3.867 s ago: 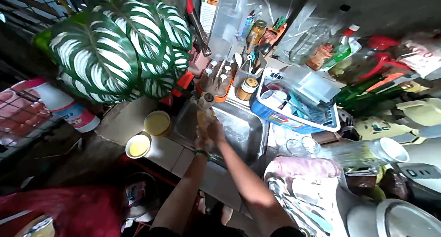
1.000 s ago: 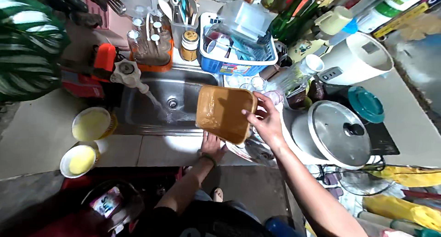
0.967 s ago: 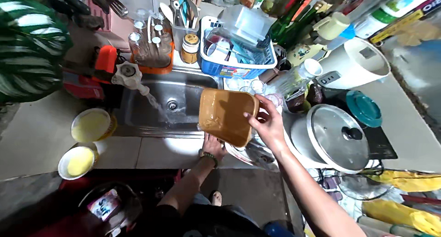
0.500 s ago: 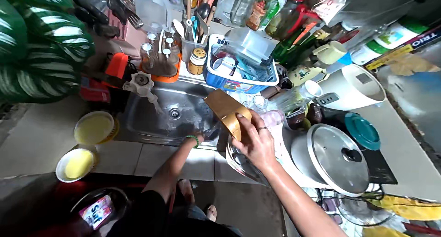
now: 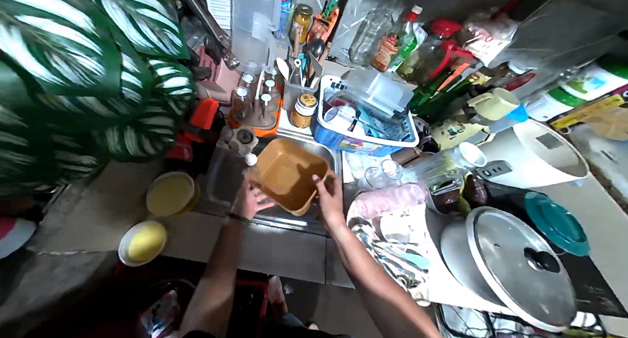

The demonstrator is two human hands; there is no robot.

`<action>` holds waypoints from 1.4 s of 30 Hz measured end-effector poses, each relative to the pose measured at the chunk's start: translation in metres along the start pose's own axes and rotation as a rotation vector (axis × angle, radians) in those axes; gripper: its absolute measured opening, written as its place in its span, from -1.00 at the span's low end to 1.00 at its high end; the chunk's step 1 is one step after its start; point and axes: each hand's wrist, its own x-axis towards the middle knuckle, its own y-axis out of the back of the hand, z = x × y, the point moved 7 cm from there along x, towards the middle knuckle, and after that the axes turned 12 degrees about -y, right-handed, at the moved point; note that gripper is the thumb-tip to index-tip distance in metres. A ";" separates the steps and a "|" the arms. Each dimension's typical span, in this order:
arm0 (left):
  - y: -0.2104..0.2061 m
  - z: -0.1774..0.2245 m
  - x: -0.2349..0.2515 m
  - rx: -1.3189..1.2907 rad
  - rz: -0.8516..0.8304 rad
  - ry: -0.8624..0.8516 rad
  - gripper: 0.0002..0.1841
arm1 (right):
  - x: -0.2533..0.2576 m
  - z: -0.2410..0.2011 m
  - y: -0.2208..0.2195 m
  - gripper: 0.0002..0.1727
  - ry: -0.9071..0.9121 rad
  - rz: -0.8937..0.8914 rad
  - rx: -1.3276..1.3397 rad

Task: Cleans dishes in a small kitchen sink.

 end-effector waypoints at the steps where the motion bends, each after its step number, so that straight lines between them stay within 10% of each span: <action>1: 0.001 0.002 -0.005 -0.080 0.046 -0.019 -0.22 | 0.006 0.009 -0.014 -0.33 -0.084 -0.035 -0.013; 8: 0.043 0.021 -0.025 0.033 0.335 -0.215 -0.40 | -0.001 -0.018 -0.086 -0.66 0.375 -0.023 -0.710; 13: 0.023 0.020 -0.043 0.021 0.317 -0.340 -0.41 | -0.004 -0.012 -0.167 -0.60 -0.256 -0.436 -0.031; 16: 0.021 0.012 -0.047 -0.067 0.360 -0.309 -0.41 | -0.008 -0.019 -0.187 -0.69 -0.240 -0.441 -0.114; 25: 0.004 0.029 -0.050 -0.109 0.357 -0.357 -0.42 | 0.034 -0.015 -0.188 -0.51 0.175 -0.345 -0.854; 33: 0.028 0.056 -0.033 0.070 0.451 -0.398 -0.43 | -0.037 0.007 -0.147 -0.44 0.226 -0.980 -1.073; 36: 0.028 0.062 -0.017 0.214 0.425 -0.396 -0.39 | -0.025 0.017 -0.125 -0.53 0.328 -0.753 -1.320; 42: -0.034 0.053 -0.024 0.450 0.239 -0.520 -0.45 | -0.006 -0.011 -0.133 -0.49 0.027 -0.402 -0.903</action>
